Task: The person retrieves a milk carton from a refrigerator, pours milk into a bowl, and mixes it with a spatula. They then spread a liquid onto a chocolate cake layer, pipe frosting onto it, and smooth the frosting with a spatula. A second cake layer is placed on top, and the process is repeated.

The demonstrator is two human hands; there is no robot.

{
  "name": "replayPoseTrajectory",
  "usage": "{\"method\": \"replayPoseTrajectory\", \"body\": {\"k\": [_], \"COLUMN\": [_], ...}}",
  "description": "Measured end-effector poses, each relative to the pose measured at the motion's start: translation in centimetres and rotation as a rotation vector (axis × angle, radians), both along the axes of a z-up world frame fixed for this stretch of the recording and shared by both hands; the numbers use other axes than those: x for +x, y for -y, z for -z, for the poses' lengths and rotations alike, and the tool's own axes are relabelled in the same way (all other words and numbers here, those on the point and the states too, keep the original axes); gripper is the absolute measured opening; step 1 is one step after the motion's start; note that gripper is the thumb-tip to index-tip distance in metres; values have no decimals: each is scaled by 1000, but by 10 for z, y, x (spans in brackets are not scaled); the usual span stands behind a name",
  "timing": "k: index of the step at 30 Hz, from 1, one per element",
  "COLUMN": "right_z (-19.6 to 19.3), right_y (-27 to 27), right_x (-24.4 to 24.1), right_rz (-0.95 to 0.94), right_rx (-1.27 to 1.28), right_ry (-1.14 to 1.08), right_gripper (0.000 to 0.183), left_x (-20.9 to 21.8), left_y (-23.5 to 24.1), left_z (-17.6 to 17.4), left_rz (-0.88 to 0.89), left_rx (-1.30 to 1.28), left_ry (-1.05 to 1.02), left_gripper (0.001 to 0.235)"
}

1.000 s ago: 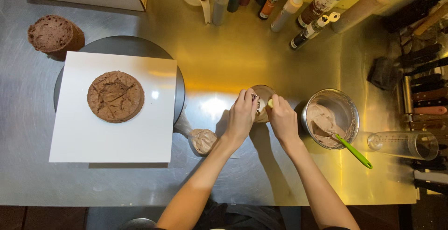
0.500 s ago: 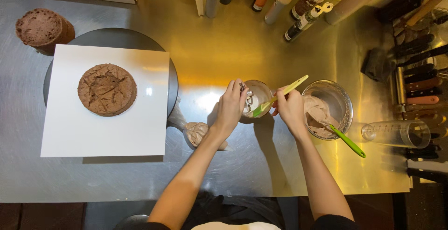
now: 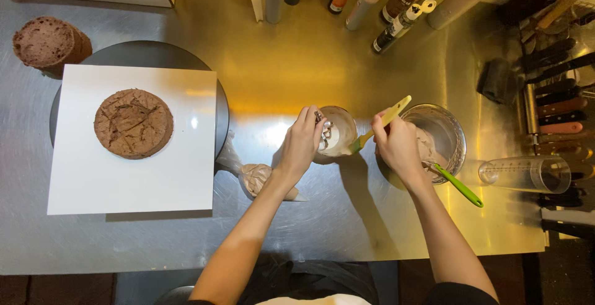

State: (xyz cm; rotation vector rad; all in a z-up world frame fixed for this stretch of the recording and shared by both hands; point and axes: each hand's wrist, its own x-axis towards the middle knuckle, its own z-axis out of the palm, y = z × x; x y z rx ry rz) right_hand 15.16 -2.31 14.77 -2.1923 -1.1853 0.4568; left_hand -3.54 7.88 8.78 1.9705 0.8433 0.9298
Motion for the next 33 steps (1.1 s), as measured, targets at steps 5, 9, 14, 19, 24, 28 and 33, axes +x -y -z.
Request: {"method": "replayPoseTrajectory", "body": {"k": [5, 9, 14, 19, 24, 28, 33], "right_z": [-8, -7, 4, 8, 3, 14, 34], "right_y": [-14, -9, 6, 16, 29, 41, 77], "right_x": [5, -7, -37, -40, -10, -2, -21], "right_rz": [-248, -264, -18, -24, -106, -120, -133], "right_rx": [126, 162, -5, 88, 89, 253, 283], "right_ry": [172, 327, -104, -140, 127, 202, 141], "right_gripper": [22, 20, 23, 22, 19, 14, 13], "left_x": [-1, -3, -3, -3, -2, -2, -3], "left_y": [0, 2, 5, 4, 4, 4, 4], "left_z": [-2, -2, 1, 0, 1, 3, 5], "left_rz": [0, -59, -49, -44, -32, -41, -44], "left_rx": [-14, 13, -44, -8, -22, -1, -13], "left_ry": [19, 47, 7, 10, -26, -22, -13], "left_gripper": [15, 20, 15, 17, 17, 18, 19]}}
